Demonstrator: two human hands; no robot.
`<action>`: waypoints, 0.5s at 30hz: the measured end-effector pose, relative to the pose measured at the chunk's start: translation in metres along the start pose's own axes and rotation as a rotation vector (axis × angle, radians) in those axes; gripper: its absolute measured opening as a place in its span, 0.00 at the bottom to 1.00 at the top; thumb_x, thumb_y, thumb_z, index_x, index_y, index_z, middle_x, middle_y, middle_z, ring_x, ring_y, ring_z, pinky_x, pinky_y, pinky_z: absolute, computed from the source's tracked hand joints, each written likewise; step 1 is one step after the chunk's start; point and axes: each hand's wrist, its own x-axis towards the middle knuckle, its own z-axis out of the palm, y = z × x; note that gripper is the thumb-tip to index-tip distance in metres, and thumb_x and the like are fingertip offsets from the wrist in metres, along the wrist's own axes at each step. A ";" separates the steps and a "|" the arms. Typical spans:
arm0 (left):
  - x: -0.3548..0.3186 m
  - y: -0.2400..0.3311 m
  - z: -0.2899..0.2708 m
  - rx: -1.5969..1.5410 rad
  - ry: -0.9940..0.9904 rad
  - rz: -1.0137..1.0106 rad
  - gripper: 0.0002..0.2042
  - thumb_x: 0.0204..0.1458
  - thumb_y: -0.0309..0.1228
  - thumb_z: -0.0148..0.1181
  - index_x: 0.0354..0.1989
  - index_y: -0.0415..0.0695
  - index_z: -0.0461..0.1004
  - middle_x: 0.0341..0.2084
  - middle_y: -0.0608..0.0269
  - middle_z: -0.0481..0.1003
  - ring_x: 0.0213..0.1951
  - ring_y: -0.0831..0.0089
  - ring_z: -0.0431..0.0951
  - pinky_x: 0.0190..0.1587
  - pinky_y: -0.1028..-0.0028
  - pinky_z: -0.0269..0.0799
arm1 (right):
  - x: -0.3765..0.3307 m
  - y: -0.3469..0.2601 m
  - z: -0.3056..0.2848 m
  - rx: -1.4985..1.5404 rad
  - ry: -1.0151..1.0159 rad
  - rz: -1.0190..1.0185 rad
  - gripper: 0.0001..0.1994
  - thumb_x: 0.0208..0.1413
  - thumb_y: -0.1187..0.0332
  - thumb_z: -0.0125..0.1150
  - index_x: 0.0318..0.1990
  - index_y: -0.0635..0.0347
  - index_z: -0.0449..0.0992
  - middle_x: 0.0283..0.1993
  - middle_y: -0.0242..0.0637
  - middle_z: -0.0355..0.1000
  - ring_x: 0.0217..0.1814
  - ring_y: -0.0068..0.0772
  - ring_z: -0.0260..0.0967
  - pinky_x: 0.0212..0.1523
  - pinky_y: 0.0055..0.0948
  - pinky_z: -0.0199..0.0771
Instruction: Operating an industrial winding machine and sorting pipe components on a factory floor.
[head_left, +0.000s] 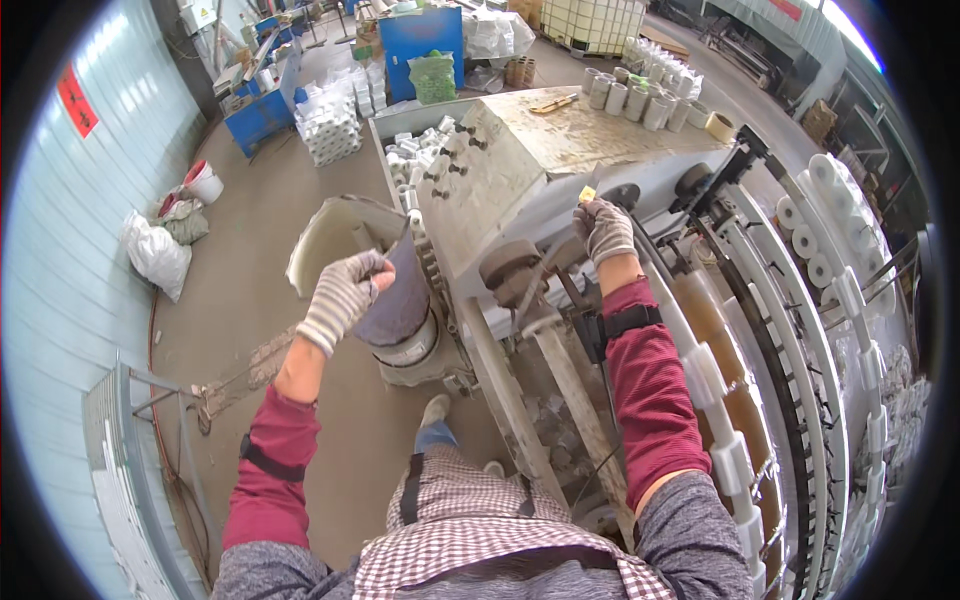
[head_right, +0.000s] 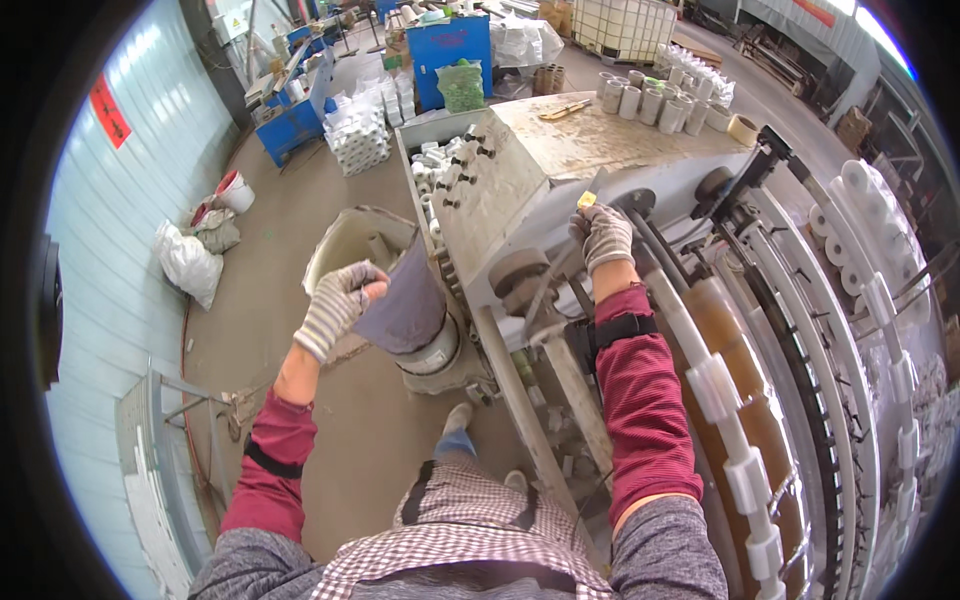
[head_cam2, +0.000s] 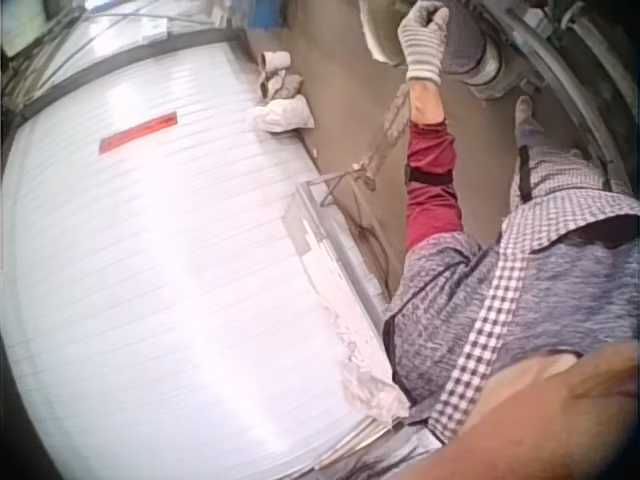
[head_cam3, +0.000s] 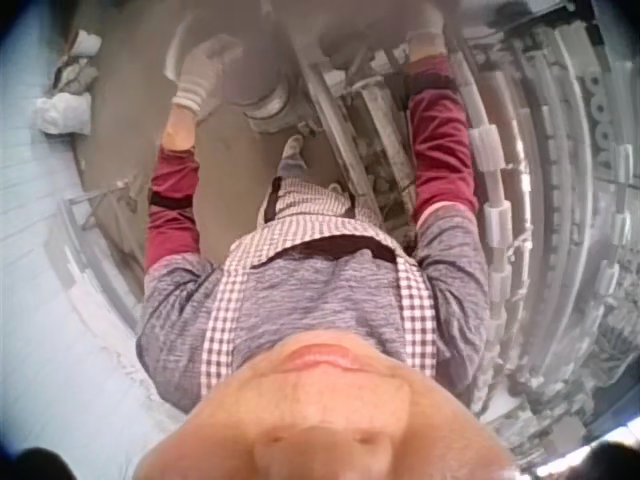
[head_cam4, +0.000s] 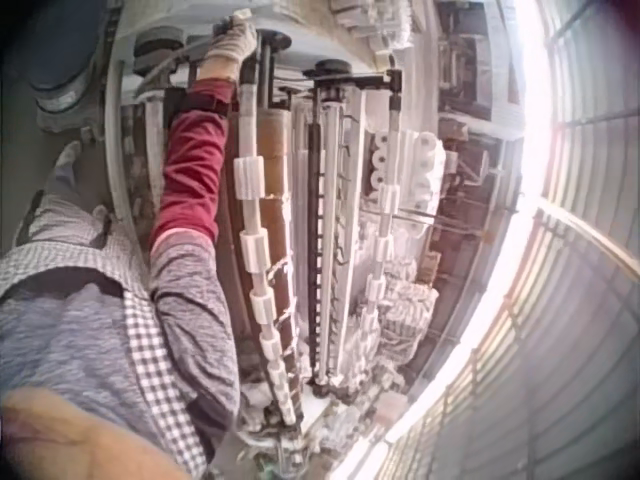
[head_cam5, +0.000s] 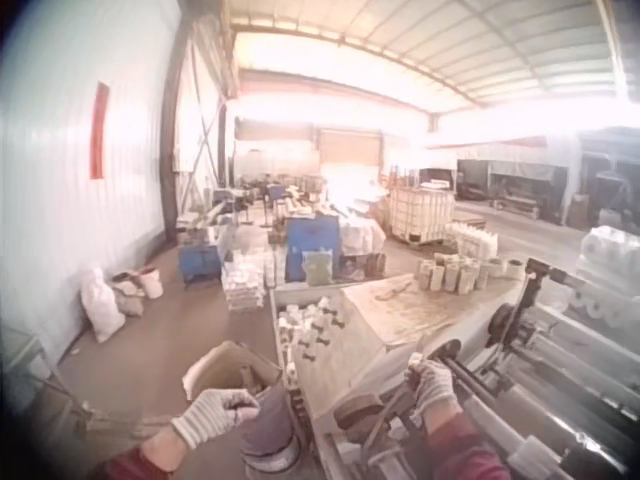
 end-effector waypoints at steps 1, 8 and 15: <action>0.039 -0.011 -0.006 -0.012 -0.031 -0.020 0.06 0.54 0.26 0.64 0.38 0.40 0.79 0.27 0.75 0.74 0.31 0.86 0.68 0.36 0.80 0.67 | 0.024 0.001 0.011 0.000 0.030 0.042 0.04 0.56 0.76 0.60 0.39 0.59 0.73 0.27 0.32 0.73 0.24 0.26 0.73 0.23 0.24 0.80; 0.332 -0.093 0.008 0.058 -0.039 0.097 0.13 0.50 0.30 0.68 0.42 0.38 0.77 0.31 0.67 0.79 0.32 0.78 0.76 0.37 0.74 0.72 | 0.103 0.001 0.084 0.047 0.154 -0.205 0.11 0.61 0.76 0.55 0.50 0.65 0.71 0.39 0.43 0.77 0.35 0.35 0.78 0.36 0.30 0.83; 0.454 -0.105 0.062 0.807 -0.236 0.181 0.21 0.47 0.38 0.69 0.47 0.42 0.75 0.33 0.46 0.79 0.36 0.50 0.80 0.40 0.58 0.75 | 0.102 0.029 0.119 -0.482 0.465 -0.489 0.09 0.63 0.77 0.51 0.45 0.62 0.77 0.33 0.37 0.74 0.27 0.20 0.73 0.24 0.18 0.72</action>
